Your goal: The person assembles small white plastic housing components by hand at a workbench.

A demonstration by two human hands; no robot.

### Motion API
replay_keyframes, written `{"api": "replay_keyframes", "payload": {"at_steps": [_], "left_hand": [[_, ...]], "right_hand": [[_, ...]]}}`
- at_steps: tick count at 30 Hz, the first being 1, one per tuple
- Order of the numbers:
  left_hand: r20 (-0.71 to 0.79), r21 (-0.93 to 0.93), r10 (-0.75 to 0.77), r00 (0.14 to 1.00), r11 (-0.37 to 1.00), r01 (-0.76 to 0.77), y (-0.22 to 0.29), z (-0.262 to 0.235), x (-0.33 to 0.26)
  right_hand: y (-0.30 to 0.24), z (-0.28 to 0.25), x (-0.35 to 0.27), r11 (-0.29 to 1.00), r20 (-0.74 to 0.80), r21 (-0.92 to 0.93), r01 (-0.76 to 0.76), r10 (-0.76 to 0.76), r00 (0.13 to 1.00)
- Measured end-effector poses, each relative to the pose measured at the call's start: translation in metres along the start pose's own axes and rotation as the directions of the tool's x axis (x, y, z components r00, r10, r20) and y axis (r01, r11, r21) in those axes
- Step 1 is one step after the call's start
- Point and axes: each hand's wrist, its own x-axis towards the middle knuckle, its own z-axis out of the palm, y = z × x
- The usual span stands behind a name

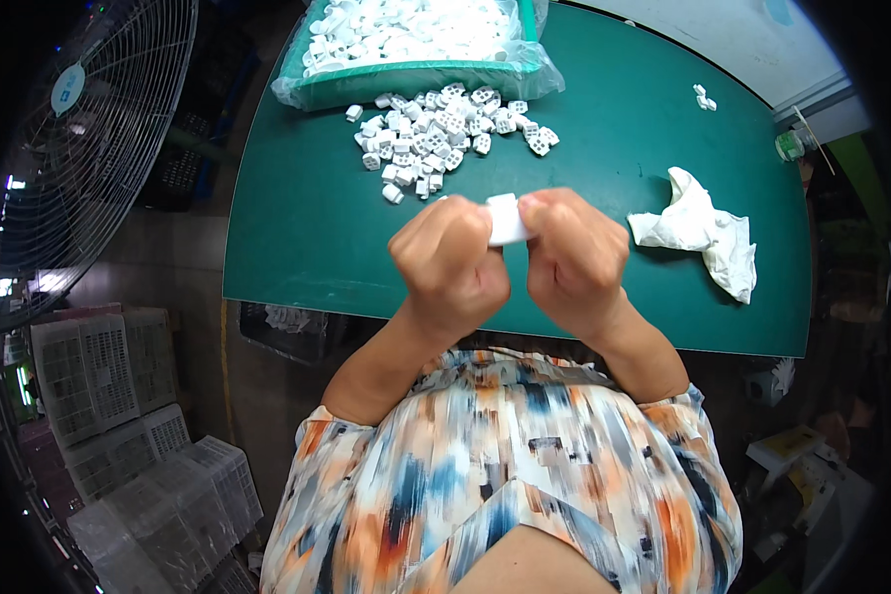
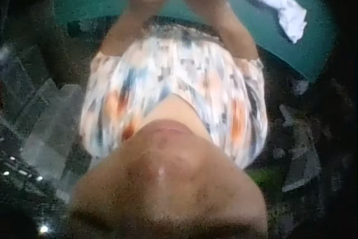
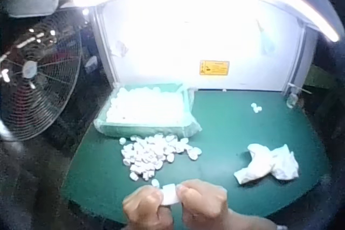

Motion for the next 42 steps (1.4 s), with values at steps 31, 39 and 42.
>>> {"api": "replay_keyframes", "payload": {"at_steps": [31,39,42], "left_hand": [[-0.276,0.483,-0.33,0.903,0.765,0.427,-0.172,-0.165,-0.015],[0.3,0.53,-0.19,0.935,0.848,0.003,-0.277,0.004,0.108],[0.158,0.628,-0.323,0.933,0.762,0.157,-0.304,0.027,0.127]], "right_hand": [[0.009,-0.005,-0.033,0.899,0.514,0.045,-0.436,0.354,0.781],[0.017,-0.012,-0.021,0.916,0.479,0.086,-0.391,0.307,0.823],[0.019,-0.025,-0.031,0.896,0.444,0.041,-0.441,0.379,0.812]]}}
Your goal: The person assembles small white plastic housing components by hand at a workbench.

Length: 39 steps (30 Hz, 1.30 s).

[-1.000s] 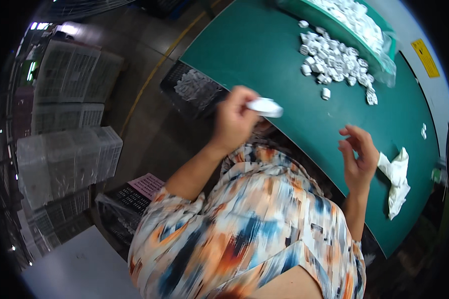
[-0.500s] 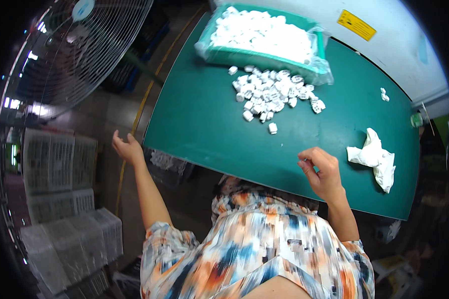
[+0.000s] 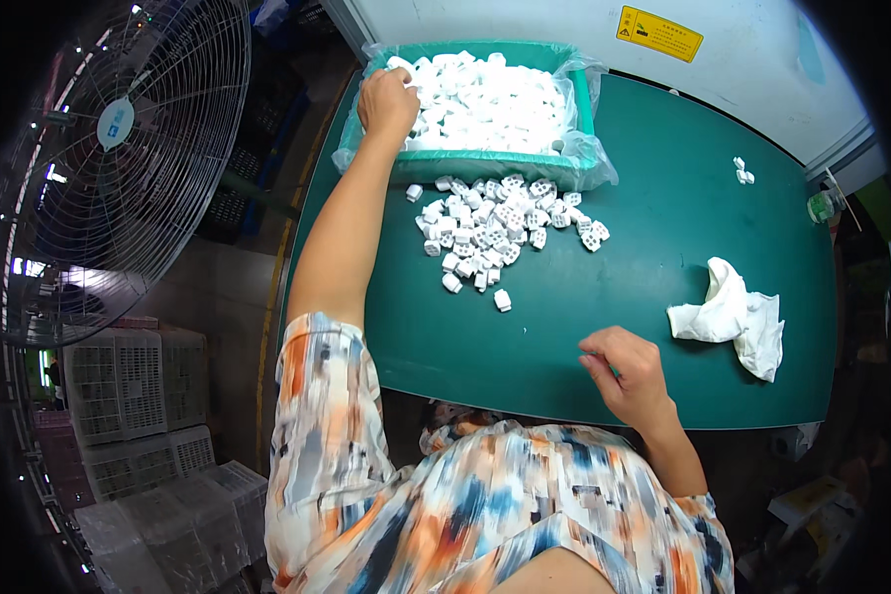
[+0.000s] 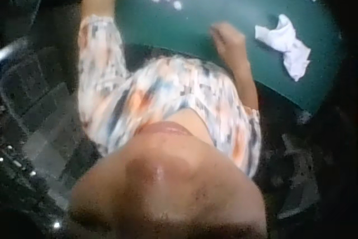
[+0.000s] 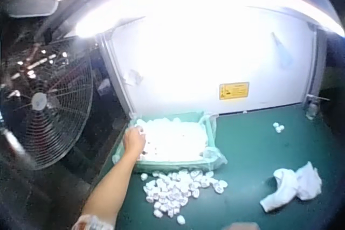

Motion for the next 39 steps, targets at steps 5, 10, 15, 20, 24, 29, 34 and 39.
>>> {"api": "replay_keyframes", "payload": {"at_steps": [5,10,15,20,24,29,34,39], "left_hand": [[0.16,0.22,-0.144,0.977,0.97,0.107,-0.002,0.016,0.008],[-0.386,0.152,0.502,0.774,0.862,-0.483,0.029,-0.026,-0.025],[-0.445,0.172,0.67,0.594,0.715,-0.678,0.096,-0.103,-0.106],[-0.441,0.172,0.703,0.557,0.676,-0.716,0.116,-0.141,-0.152],[-0.48,0.162,0.69,0.541,0.676,-0.719,0.122,-0.151,-0.171],[-0.502,0.139,0.689,0.524,0.662,-0.737,0.131,-0.154,-0.185],[-0.43,-0.318,0.584,0.688,0.615,-0.721,0.14,-0.143,-0.212],[-0.137,-0.514,0.587,0.798,0.647,-0.563,0.133,-0.134,-0.261]], "right_hand": [[0.011,-0.009,-0.008,0.999,-0.046,-0.004,-0.035,0.035,0.998],[0.017,-0.011,-0.007,0.999,-0.084,0.013,-0.051,0.052,0.995],[0.017,-0.008,0.018,0.996,-0.139,0.082,-0.035,0.046,0.989],[-0.002,0.004,0.048,0.972,-0.252,0.236,0.004,0.057,0.966],[-0.015,0.017,0.051,0.937,-0.253,0.339,0.087,0.001,0.968],[-0.019,0.025,0.041,0.937,-0.222,0.346,0.055,0.025,0.975],[-0.011,0.037,0.013,0.838,-0.007,0.489,-0.242,0.281,0.96],[0.017,0.043,-0.014,0.764,0.194,0.486,-0.424,0.379,0.905]]}}
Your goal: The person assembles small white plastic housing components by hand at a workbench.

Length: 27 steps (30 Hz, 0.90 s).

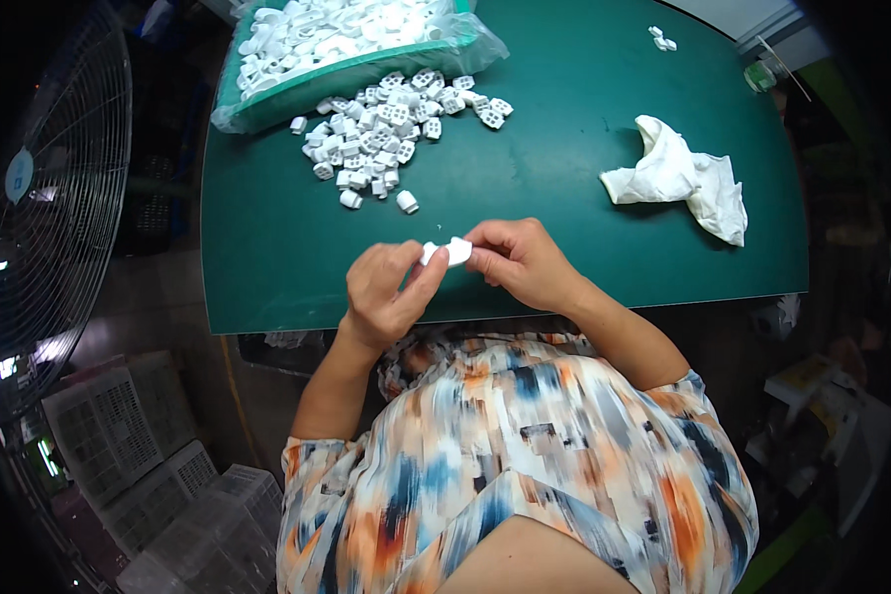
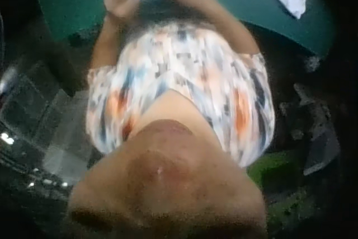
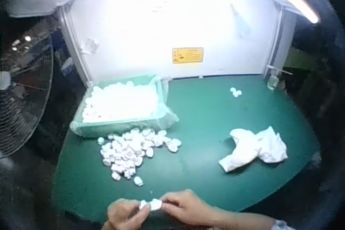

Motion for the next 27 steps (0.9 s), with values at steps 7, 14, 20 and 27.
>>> {"api": "replay_keyframes", "payload": {"at_steps": [7,14,20,27], "left_hand": [[-0.148,0.053,-0.312,0.939,0.945,0.322,0.011,0.017,-0.024],[-0.229,-0.047,-0.451,0.863,0.89,0.453,0.014,0.016,-0.031],[-0.248,-0.045,-0.449,0.858,0.89,0.453,0.008,0.008,-0.032],[-0.301,-0.055,-0.416,0.858,0.906,0.42,0.01,0.004,-0.023]], "right_hand": [[0.014,-0.058,0.068,0.801,-0.327,-0.593,0.085,-0.336,0.883],[0.027,-0.05,0.096,0.533,-0.427,-0.808,-0.251,-0.238,0.872],[0.023,-0.048,0.07,0.552,-0.171,-0.773,0.312,-0.655,0.736],[-0.018,-0.046,0.031,0.087,0.178,-0.725,0.684,-0.935,0.307]]}}
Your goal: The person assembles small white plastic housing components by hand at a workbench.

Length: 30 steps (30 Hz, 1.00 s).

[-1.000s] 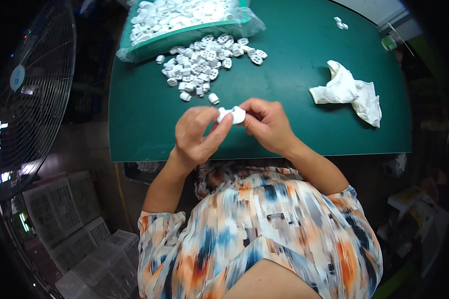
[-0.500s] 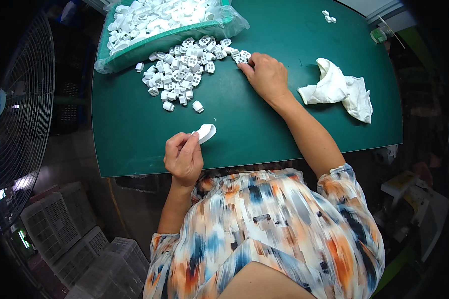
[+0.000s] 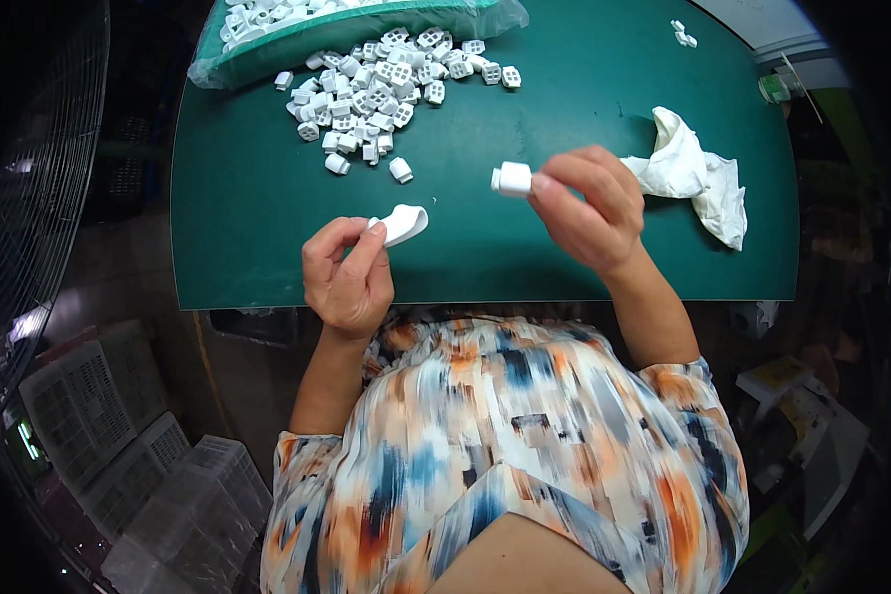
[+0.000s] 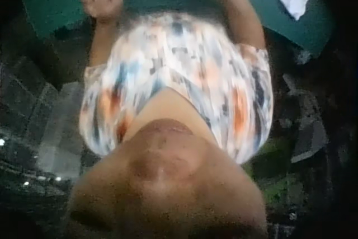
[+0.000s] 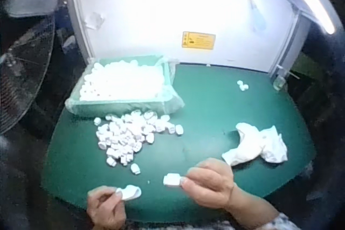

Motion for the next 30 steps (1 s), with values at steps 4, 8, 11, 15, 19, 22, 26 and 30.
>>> {"api": "replay_keyframes", "payload": {"at_steps": [4,8,11,15,19,22,26,30], "left_hand": [[-0.031,0.017,0.05,0.998,0.999,-0.049,0.003,-0.002,0.009],[-0.046,0.032,0.067,0.997,0.997,-0.065,0.009,-0.002,0.016],[-0.056,-0.003,0.063,0.996,0.998,-0.064,0.016,-0.004,0.022],[-0.108,-0.149,0.006,0.994,0.989,-0.022,0.023,-0.002,0.025],[-0.068,-0.579,-0.24,0.968,0.8,0.158,0.042,0.004,0.02],[0.023,-0.724,-0.24,0.97,0.665,0.182,0.053,0.021,0.024],[0.091,-0.829,-0.236,0.968,0.52,0.205,0.051,0.023,0.023],[0.105,-0.851,-0.206,0.973,0.488,0.195,0.054,0.023,0.023]], "right_hand": [[-0.014,-0.007,0.009,0.995,-0.067,0.058,0.083,-0.079,0.995],[-0.021,-0.013,0.01,0.989,-0.044,0.083,0.125,-0.122,0.992],[-0.027,-0.011,0.009,0.986,-0.021,0.128,0.11,-0.108,0.994],[-0.027,-0.004,0.009,0.99,-0.137,0.09,0.107,-0.094,0.986],[-0.028,-0.002,0.008,0.993,-0.071,0.067,0.093,-0.089,0.994],[-0.034,0.001,0.01,0.99,-0.042,0.123,0.064,-0.059,0.997],[-0.035,0.001,0.01,0.987,-0.085,0.14,0.076,-0.064,0.994],[-0.037,-0.003,0.01,0.953,-0.101,0.265,0.148,-0.125,0.987]]}}
